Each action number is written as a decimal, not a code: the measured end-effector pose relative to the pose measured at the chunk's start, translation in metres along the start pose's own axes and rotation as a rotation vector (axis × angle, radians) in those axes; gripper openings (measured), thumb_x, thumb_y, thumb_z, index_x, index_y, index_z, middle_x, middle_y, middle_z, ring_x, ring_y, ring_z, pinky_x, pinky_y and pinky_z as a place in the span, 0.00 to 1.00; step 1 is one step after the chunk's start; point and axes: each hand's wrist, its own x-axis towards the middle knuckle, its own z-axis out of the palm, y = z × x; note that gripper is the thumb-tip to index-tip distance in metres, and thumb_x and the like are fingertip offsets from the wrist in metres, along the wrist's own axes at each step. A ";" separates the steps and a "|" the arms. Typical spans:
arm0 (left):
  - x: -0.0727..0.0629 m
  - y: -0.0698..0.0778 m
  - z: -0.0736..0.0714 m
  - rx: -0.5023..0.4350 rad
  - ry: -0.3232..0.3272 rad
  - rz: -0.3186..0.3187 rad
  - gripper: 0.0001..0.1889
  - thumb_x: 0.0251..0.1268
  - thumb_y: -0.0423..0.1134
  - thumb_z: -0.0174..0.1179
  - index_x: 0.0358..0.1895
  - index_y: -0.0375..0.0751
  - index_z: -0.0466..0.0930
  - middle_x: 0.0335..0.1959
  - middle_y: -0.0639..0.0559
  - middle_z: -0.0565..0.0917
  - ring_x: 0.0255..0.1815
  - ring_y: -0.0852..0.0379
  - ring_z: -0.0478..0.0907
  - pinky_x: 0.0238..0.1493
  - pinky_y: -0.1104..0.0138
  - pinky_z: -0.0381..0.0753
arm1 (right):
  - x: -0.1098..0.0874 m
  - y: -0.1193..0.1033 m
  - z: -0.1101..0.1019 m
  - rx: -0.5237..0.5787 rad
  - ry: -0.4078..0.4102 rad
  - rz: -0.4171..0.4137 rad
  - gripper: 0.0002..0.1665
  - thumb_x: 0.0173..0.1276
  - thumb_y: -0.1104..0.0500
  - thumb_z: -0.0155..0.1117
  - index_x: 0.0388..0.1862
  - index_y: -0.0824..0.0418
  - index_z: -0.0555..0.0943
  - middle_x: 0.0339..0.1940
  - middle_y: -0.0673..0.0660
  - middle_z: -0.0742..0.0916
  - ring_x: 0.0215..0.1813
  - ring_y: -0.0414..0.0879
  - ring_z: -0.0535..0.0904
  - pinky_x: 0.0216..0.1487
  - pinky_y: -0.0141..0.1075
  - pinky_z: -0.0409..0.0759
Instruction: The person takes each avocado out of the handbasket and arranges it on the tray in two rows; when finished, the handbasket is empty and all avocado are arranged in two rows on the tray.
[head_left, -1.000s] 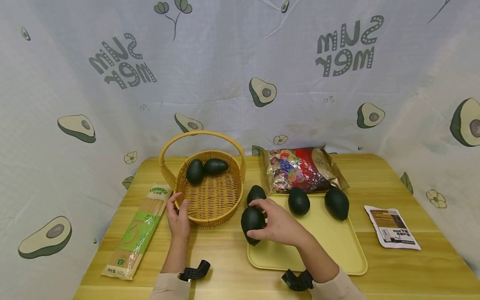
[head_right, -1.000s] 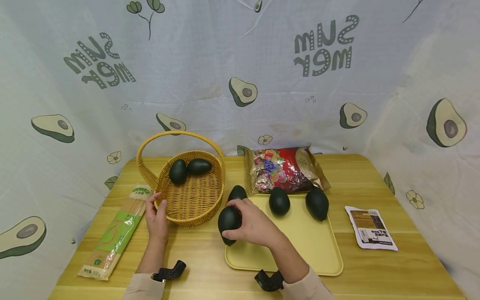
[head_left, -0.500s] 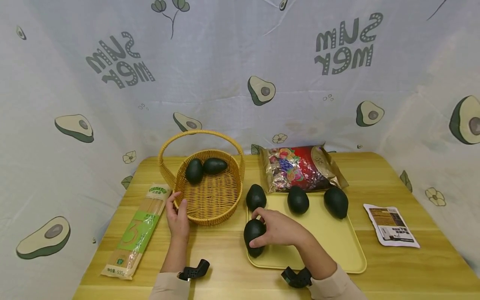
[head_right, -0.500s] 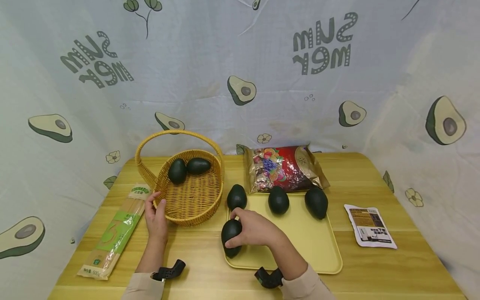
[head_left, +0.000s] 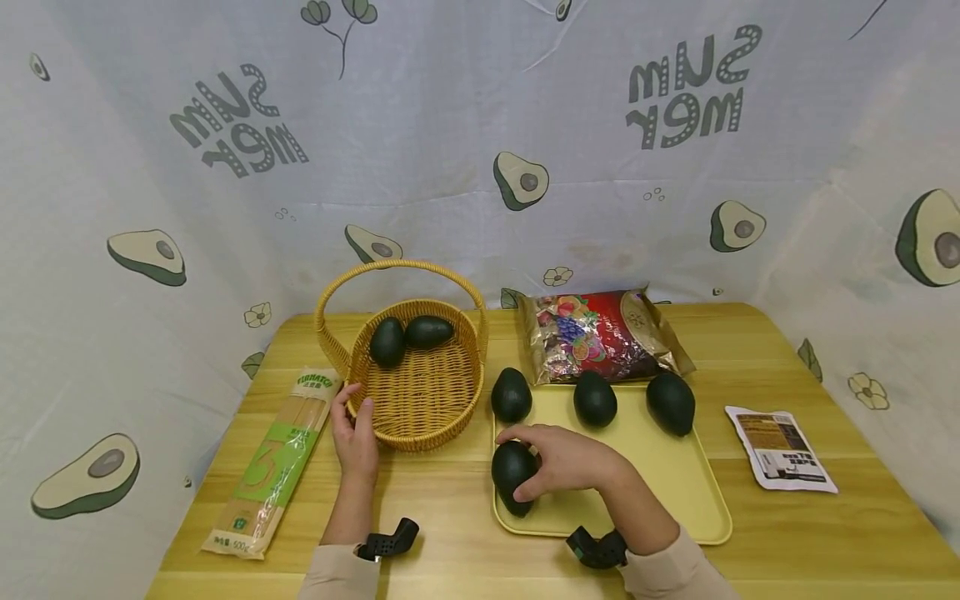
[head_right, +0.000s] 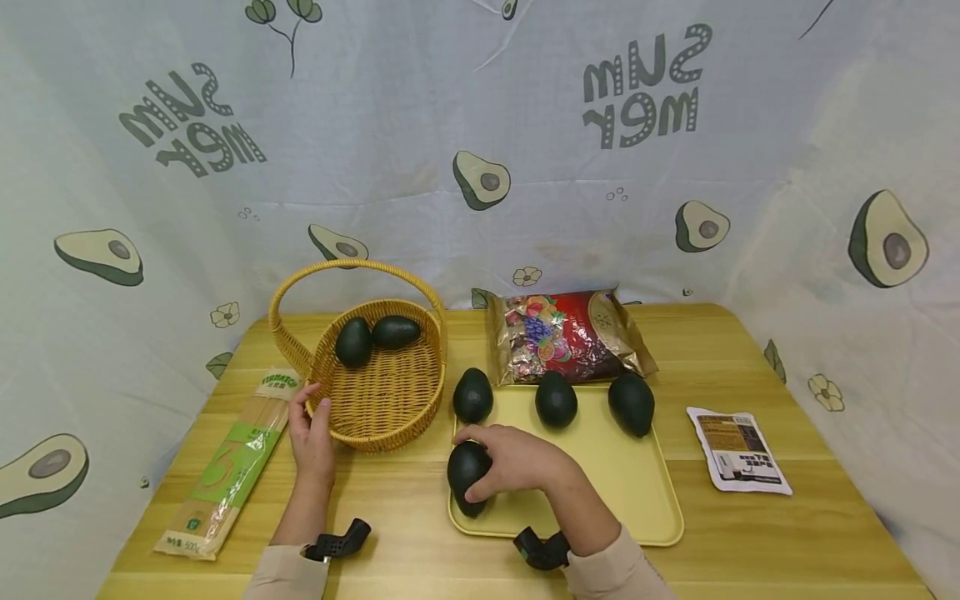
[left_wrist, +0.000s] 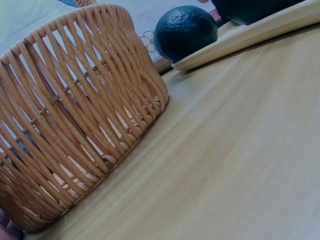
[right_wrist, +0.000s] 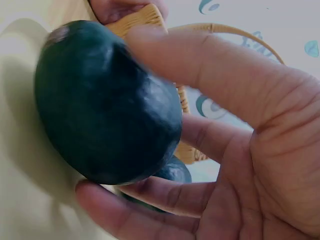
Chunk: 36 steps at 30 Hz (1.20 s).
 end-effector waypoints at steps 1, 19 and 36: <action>0.000 0.000 0.000 0.000 0.000 0.003 0.19 0.79 0.34 0.48 0.66 0.31 0.65 0.76 0.42 0.62 0.72 0.53 0.60 0.59 0.77 0.63 | 0.000 0.000 0.000 0.002 -0.003 -0.008 0.42 0.53 0.49 0.81 0.67 0.53 0.76 0.63 0.57 0.82 0.62 0.54 0.77 0.58 0.49 0.76; 0.000 0.000 0.001 -0.001 0.010 0.009 0.18 0.78 0.33 0.48 0.66 0.30 0.66 0.74 0.41 0.63 0.71 0.54 0.60 0.59 0.77 0.63 | 0.001 -0.001 0.001 0.042 -0.062 0.058 0.40 0.52 0.49 0.83 0.64 0.48 0.76 0.55 0.55 0.83 0.56 0.51 0.78 0.54 0.48 0.76; -0.001 0.003 0.001 0.004 0.011 0.003 0.18 0.78 0.33 0.48 0.66 0.30 0.66 0.74 0.41 0.63 0.70 0.58 0.61 0.60 0.77 0.62 | -0.002 -0.001 -0.002 0.056 -0.067 0.059 0.38 0.52 0.51 0.83 0.62 0.48 0.76 0.52 0.57 0.84 0.47 0.48 0.78 0.46 0.45 0.76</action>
